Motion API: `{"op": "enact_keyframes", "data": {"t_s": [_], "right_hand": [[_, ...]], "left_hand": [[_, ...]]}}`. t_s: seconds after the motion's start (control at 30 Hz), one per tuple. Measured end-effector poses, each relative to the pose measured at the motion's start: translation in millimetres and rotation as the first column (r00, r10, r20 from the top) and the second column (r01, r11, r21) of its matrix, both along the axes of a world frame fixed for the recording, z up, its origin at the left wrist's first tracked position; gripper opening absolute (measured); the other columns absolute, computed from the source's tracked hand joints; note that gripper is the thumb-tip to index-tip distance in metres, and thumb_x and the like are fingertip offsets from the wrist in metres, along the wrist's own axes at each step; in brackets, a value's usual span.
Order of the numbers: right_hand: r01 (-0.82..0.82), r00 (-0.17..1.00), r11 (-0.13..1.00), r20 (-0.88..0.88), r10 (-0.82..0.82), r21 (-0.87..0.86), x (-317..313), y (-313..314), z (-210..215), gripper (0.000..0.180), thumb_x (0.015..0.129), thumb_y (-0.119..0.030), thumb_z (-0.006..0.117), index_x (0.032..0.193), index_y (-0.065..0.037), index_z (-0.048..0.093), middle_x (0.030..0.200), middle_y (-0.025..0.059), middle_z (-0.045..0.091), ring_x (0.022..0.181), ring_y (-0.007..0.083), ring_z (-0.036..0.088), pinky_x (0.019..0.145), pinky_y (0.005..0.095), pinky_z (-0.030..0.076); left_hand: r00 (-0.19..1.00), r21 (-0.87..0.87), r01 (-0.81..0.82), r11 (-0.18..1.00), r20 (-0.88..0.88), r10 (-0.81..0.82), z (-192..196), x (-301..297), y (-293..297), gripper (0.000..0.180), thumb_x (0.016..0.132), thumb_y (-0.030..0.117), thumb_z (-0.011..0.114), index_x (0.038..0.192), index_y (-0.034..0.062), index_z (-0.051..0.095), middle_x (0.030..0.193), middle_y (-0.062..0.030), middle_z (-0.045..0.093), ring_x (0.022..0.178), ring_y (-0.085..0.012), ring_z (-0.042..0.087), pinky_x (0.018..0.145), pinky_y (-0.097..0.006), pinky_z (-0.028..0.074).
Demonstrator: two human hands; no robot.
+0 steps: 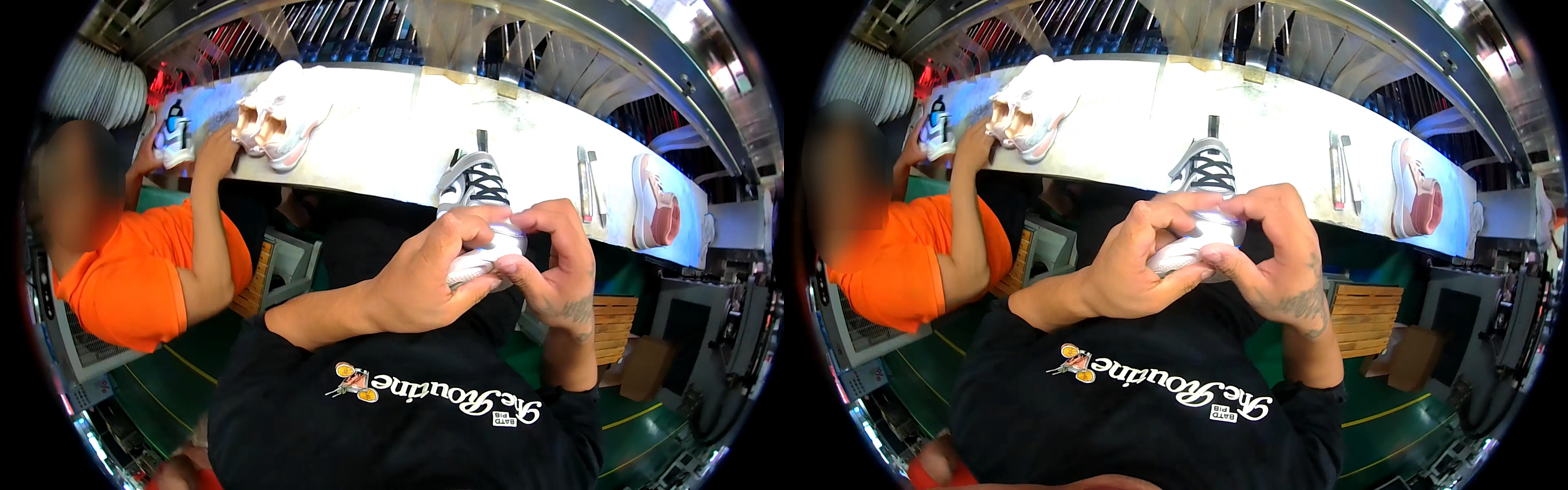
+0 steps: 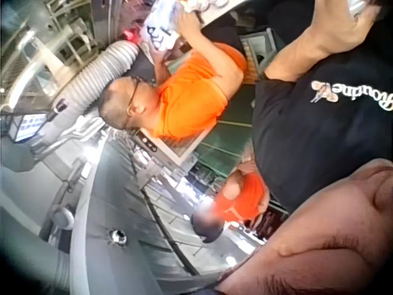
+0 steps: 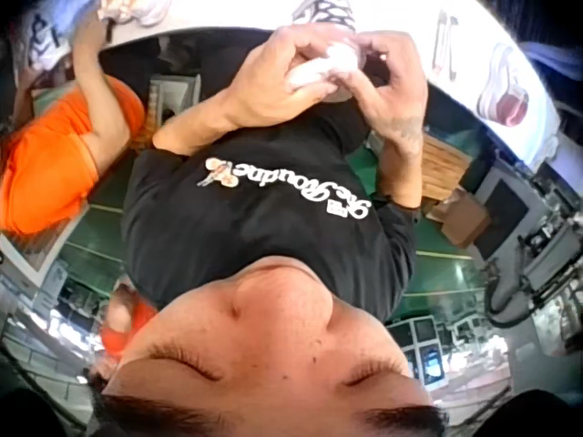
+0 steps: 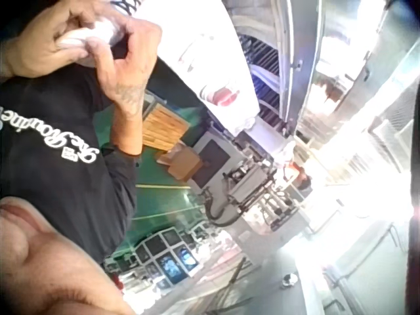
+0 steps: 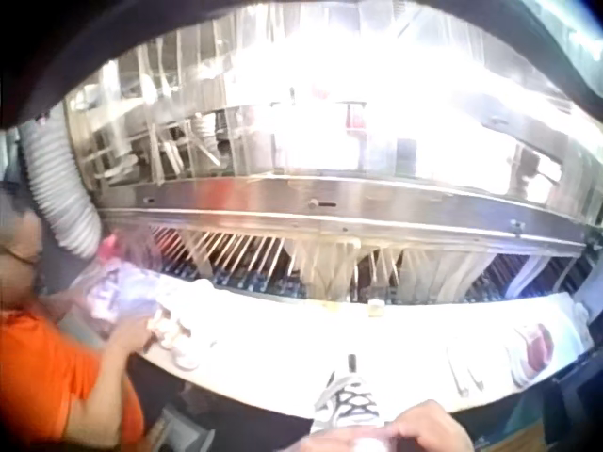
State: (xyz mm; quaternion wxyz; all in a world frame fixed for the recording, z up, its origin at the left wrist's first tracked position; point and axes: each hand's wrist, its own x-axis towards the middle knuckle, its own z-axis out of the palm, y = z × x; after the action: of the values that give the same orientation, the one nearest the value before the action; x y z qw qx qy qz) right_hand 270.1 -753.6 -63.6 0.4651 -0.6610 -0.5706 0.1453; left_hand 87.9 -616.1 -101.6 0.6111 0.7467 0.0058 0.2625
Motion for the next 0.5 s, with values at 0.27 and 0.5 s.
{"op": "enact_keyframes", "data": {"t_s": [0.27, 0.5], "right_hand": [[-0.1, 0.995, 0.995, 0.014, 0.1, 0.008, -16, 14, -10, 0.05, 0.089, -0.023, 0.09, 0.13, 0.001, 0.074, 0.13, 0.019, 0.077, 0.134, 0.042, 0.068, 0.111, 0.0476, 0.055], [-0.084, 0.996, 0.995, 0.037, 0.083, 0.044, -31, 26, -12, 0.053, 0.085, -0.027, 0.094, 0.126, 0.002, 0.075, 0.125, 0.0188, 0.079, 0.13, 0.0421, 0.071, 0.112, 0.0502, 0.054]], "left_hand": [[0.963, 0.156, -0.264, 0.952, -0.02, 0.27, 9, -10, -2, 0.06, 0.085, 0.002, 0.087, 0.134, 0.0014, 0.051, 0.147, -0.0273, 0.054, 0.118, -0.0388, 0.068, 0.094, -0.044, 0.061], [0.883, 0.243, -0.359, 0.901, -0.224, 0.413, 19, -42, 9, 0.047, 0.08, 0.014, 0.097, 0.109, 0.0022, 0.062, 0.104, -0.0124, 0.063, 0.075, -0.0207, 0.063, 0.066, -0.035, 0.054]]}}
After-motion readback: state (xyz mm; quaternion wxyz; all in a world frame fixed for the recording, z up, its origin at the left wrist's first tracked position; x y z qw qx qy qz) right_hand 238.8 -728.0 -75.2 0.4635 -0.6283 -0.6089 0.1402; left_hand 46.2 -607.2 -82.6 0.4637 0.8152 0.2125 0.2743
